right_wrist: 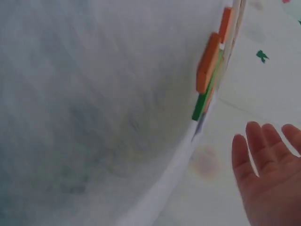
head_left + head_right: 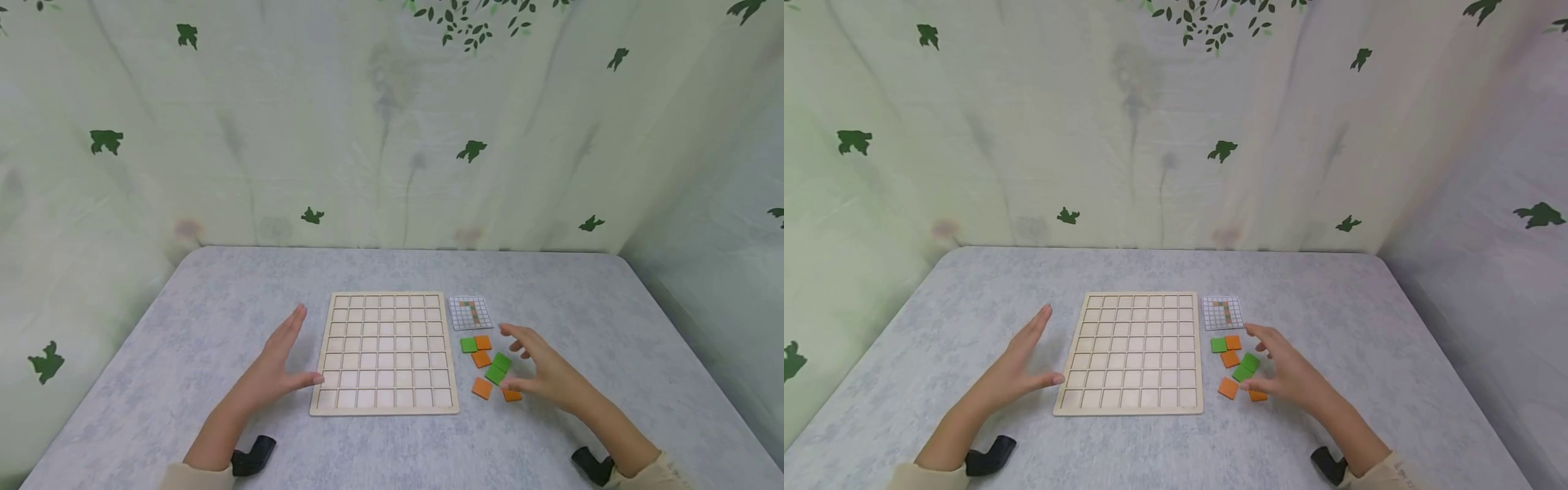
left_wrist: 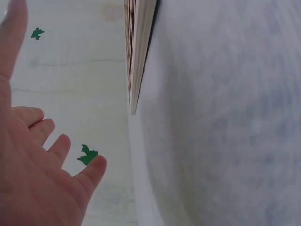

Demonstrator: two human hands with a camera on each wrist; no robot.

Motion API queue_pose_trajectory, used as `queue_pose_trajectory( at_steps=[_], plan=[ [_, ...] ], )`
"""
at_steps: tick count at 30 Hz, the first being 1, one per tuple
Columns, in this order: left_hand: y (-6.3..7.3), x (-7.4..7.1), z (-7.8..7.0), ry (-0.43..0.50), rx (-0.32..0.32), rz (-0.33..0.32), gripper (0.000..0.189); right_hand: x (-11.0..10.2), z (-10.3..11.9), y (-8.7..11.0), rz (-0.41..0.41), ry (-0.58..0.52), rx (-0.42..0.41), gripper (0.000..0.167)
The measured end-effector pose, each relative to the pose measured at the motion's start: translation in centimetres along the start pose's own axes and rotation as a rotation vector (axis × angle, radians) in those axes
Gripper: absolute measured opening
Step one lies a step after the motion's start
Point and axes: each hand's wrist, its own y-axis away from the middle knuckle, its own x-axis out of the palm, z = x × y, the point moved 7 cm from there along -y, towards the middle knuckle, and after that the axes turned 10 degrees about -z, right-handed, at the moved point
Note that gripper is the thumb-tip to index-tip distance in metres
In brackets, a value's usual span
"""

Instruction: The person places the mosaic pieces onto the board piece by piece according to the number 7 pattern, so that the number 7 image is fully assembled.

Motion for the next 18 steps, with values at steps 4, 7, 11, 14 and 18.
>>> queue_pose_trajectory(
  at_steps=[4,7,11,14,18],
  plan=[
    [0.3,1.4,0.1,0.019,-0.016,0.065,0.110,1.8,-0.1,0.4,0.061,-0.061,0.002,0.076],
    [0.6,2.1,0.6,0.034,-0.042,0.104,0.108,2.9,-0.2,0.8,0.100,-0.066,-0.006,0.069],
    [0.9,2.8,1.5,0.064,-0.063,0.132,0.107,4.0,-0.7,1.2,0.136,-0.024,0.043,0.058],
    [1.0,3.1,2.2,0.061,-0.068,0.150,0.105,4.6,-1.0,1.4,0.146,0.016,0.078,0.048],
    [1.1,3.5,2.6,0.045,-0.059,0.174,0.100,5.0,-0.9,1.4,0.129,0.040,0.074,0.035]
  ],
)
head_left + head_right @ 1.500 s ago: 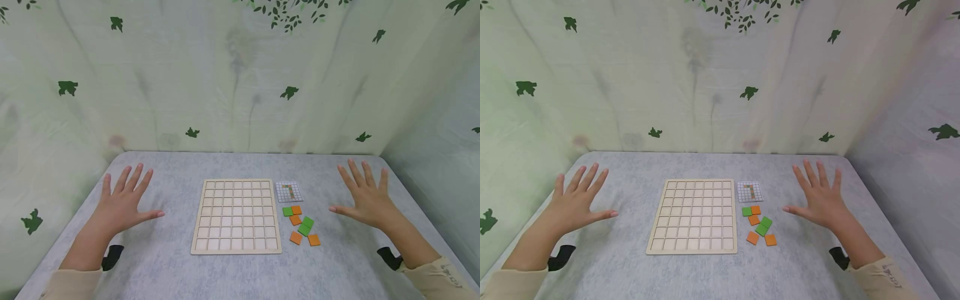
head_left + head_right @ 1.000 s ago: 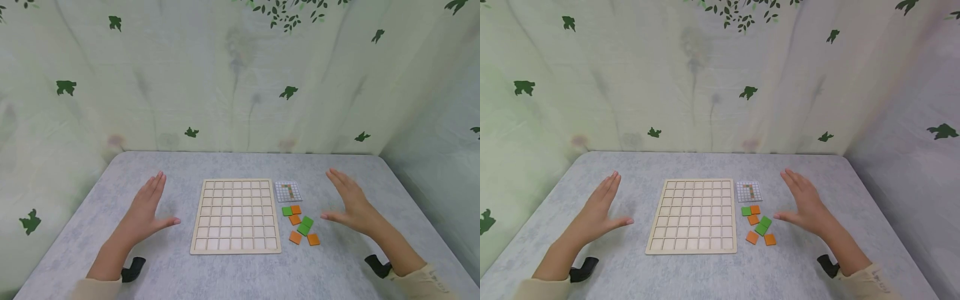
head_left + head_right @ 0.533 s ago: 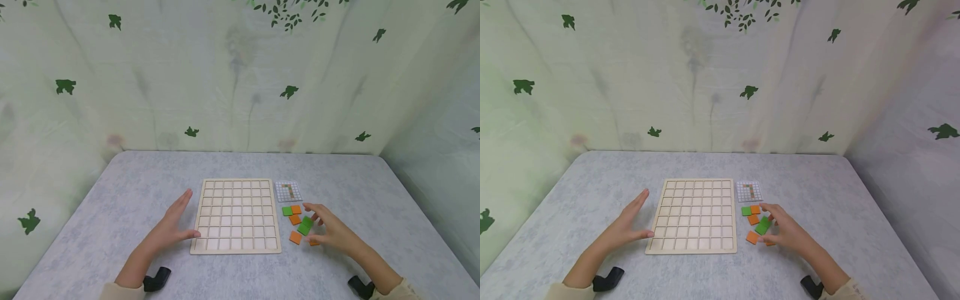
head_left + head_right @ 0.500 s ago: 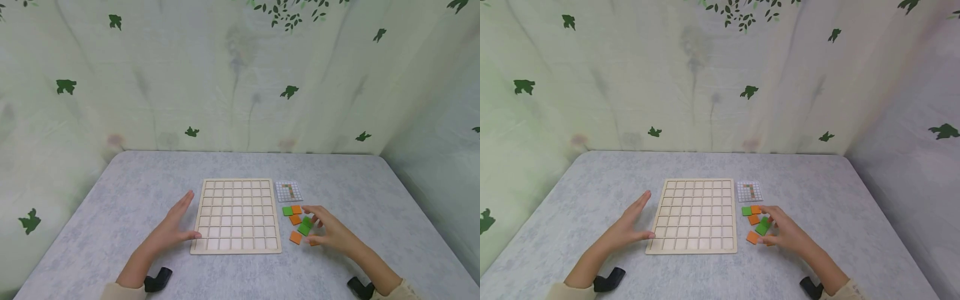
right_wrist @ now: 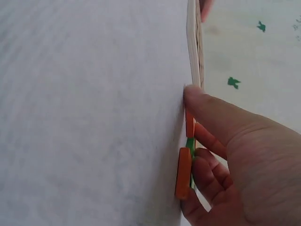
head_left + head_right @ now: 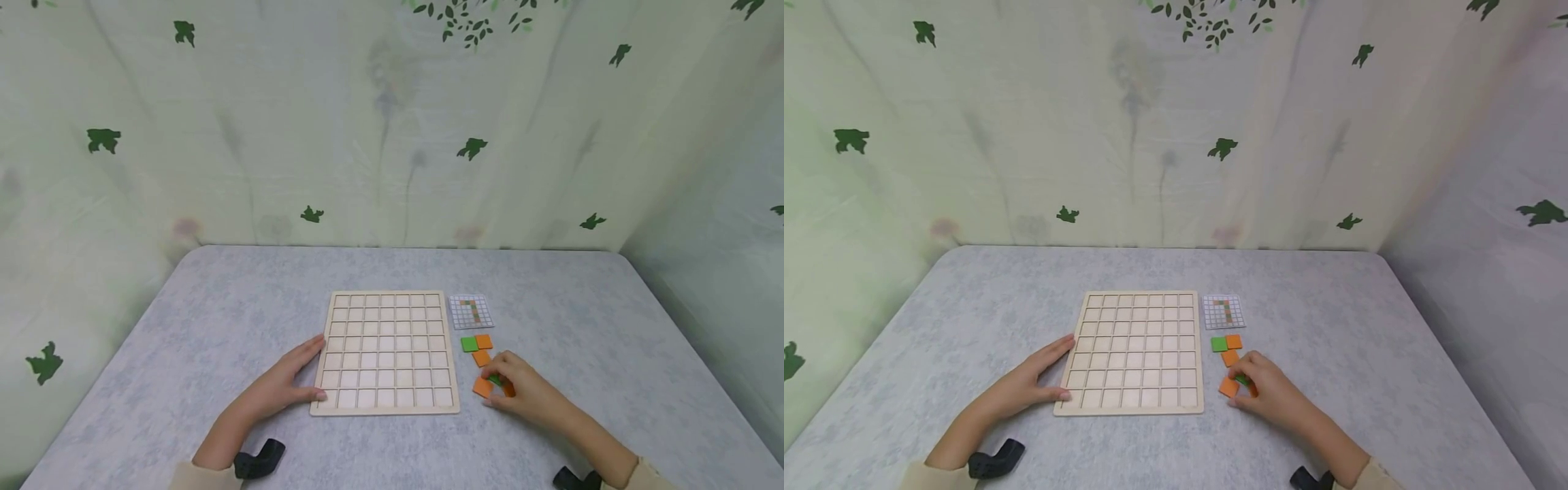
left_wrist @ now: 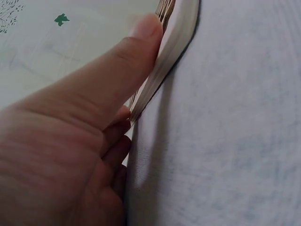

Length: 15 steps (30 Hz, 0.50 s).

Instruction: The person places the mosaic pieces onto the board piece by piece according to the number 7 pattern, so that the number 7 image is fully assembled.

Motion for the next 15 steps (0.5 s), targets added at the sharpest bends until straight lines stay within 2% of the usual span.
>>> queue_pose_trajectory(
  at_steps=[6,10,15],
  plan=[
    [0.0,0.0,0.0,0.019,0.007,0.021,0.096,-0.2,0.7,-0.3,-0.007,0.038,0.007,0.025],
    [0.0,0.1,0.1,0.026,0.012,0.029,0.095,-0.9,1.9,-1.1,-0.007,-0.002,0.008,0.023],
    [0.1,0.0,0.1,0.031,0.019,0.023,0.095,-2.2,4.5,-3.2,-0.069,-0.076,-0.089,0.025]
  ],
)
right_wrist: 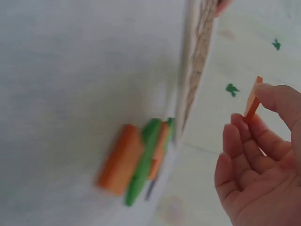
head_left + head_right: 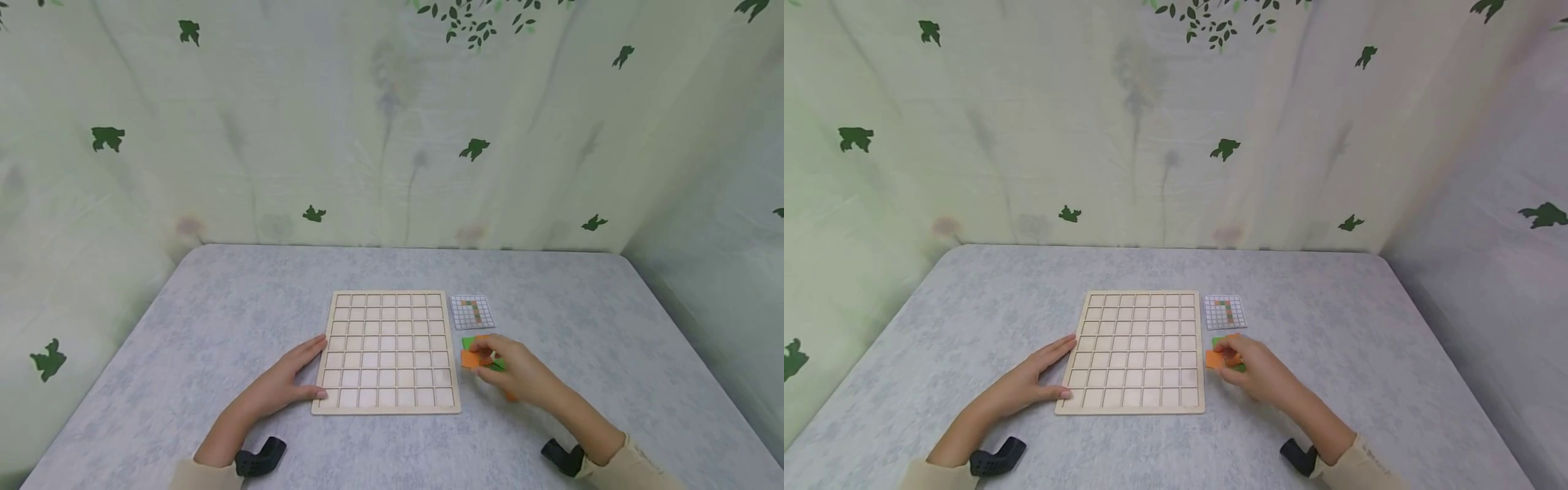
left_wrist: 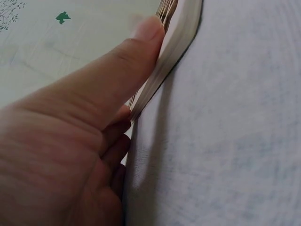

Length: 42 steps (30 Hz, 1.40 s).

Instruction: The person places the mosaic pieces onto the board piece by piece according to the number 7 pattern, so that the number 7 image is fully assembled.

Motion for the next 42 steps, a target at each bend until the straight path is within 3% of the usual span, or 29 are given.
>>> queue_pose_trajectory(
  at_steps=[8,14,18,25,33,36,42],
  plan=[
    [0.0,0.0,0.1,-0.001,-0.003,-0.004,0.095,0.2,3.1,-4.9,-0.164,-0.094,-0.116,0.028],
    [0.1,0.0,0.0,0.006,-0.009,-0.006,0.095,2.5,4.3,-8.8,-0.208,-0.202,-0.147,0.029],
    [0.1,-0.1,-0.1,0.005,-0.007,-0.002,0.095,4.6,4.2,-11.0,-0.205,-0.244,-0.108,0.030],
    [0.1,-0.2,-0.1,0.005,-0.004,-0.003,0.094,8.1,3.1,-13.7,-0.124,-0.278,0.019,0.029],
    [0.1,-0.1,0.1,-0.011,-0.014,-0.009,0.094,11.1,1.1,-14.6,-0.003,-0.242,0.144,0.024],
    [0.1,0.0,0.1,-0.007,-0.021,-0.007,0.094,11.6,0.7,-14.7,0.033,-0.182,0.165,0.023],
    [0.0,0.0,0.0,0.003,-0.020,-0.004,0.094,12.3,0.8,-15.0,0.081,-0.090,0.115,0.019]
  ],
)
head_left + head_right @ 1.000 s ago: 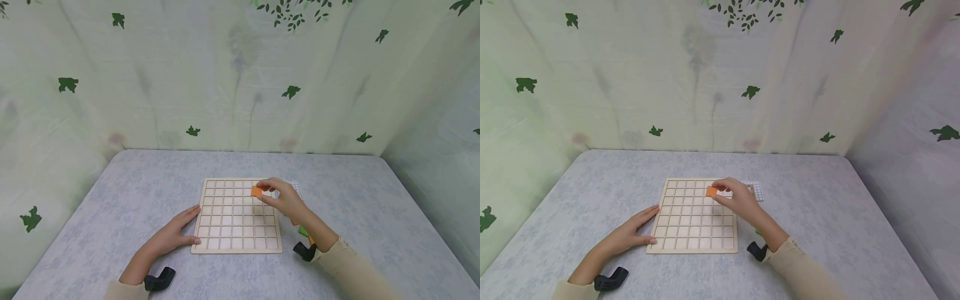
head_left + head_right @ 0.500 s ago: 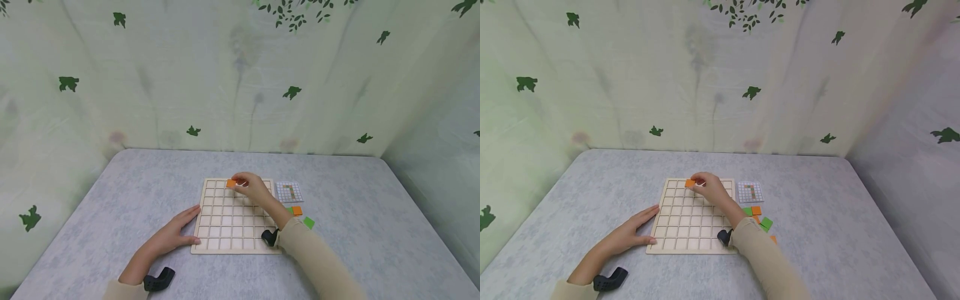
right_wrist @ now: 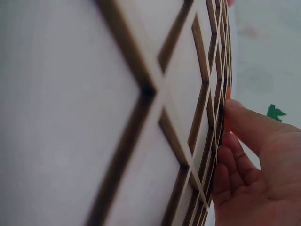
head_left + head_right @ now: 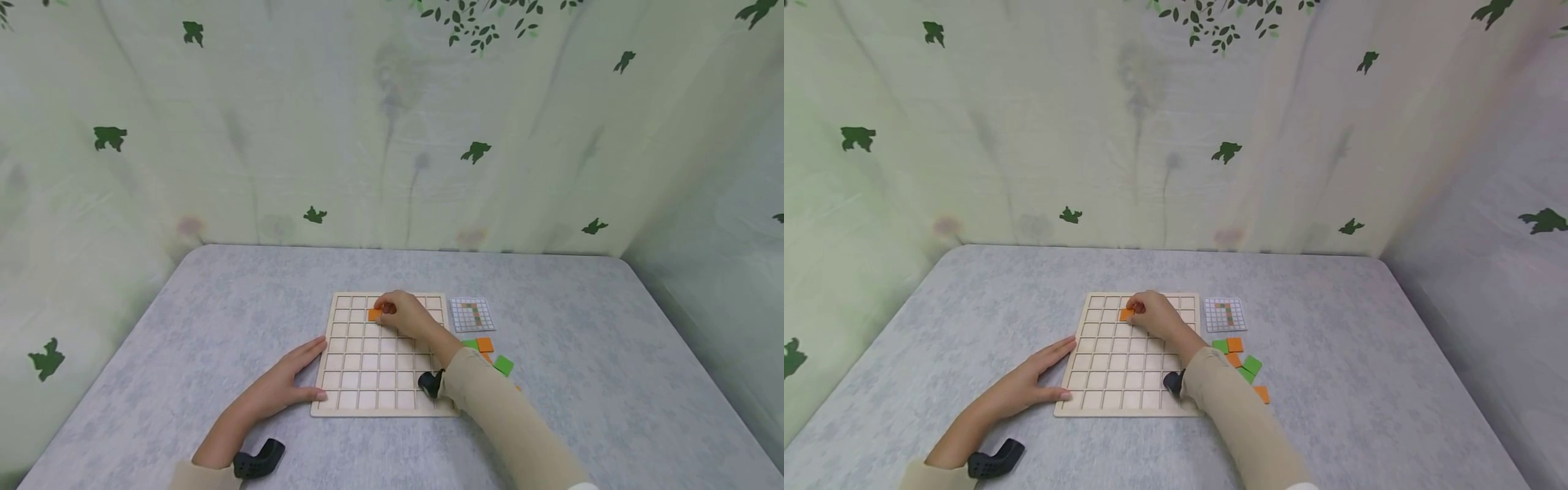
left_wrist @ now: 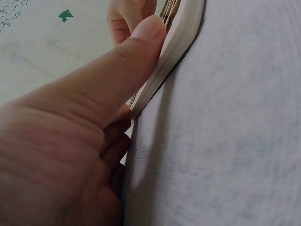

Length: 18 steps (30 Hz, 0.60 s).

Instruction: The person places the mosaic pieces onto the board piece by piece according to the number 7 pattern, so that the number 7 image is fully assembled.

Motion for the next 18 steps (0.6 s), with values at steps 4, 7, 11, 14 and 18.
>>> queue_pose_trajectory(
  at_steps=[4,7,11,14,18],
  plan=[
    [0.0,0.0,0.0,-0.006,-0.005,-0.002,0.094,0.3,0.2,0.0,0.015,0.015,0.015,0.021],
    [0.0,-0.1,0.0,-0.012,-0.010,-0.004,0.094,0.3,0.3,0.0,0.033,0.007,0.028,0.024],
    [0.0,0.0,0.1,-0.004,-0.018,0.005,0.094,-0.1,0.6,0.3,0.051,-0.017,0.048,0.033],
    [0.0,0.1,0.1,0.006,-0.019,0.014,0.094,-1.0,0.9,0.7,0.033,-0.067,0.046,0.041],
    [0.0,0.1,0.1,0.002,-0.016,0.007,0.094,-2.8,1.6,1.5,-0.025,-0.147,-0.018,0.047]
  ],
)
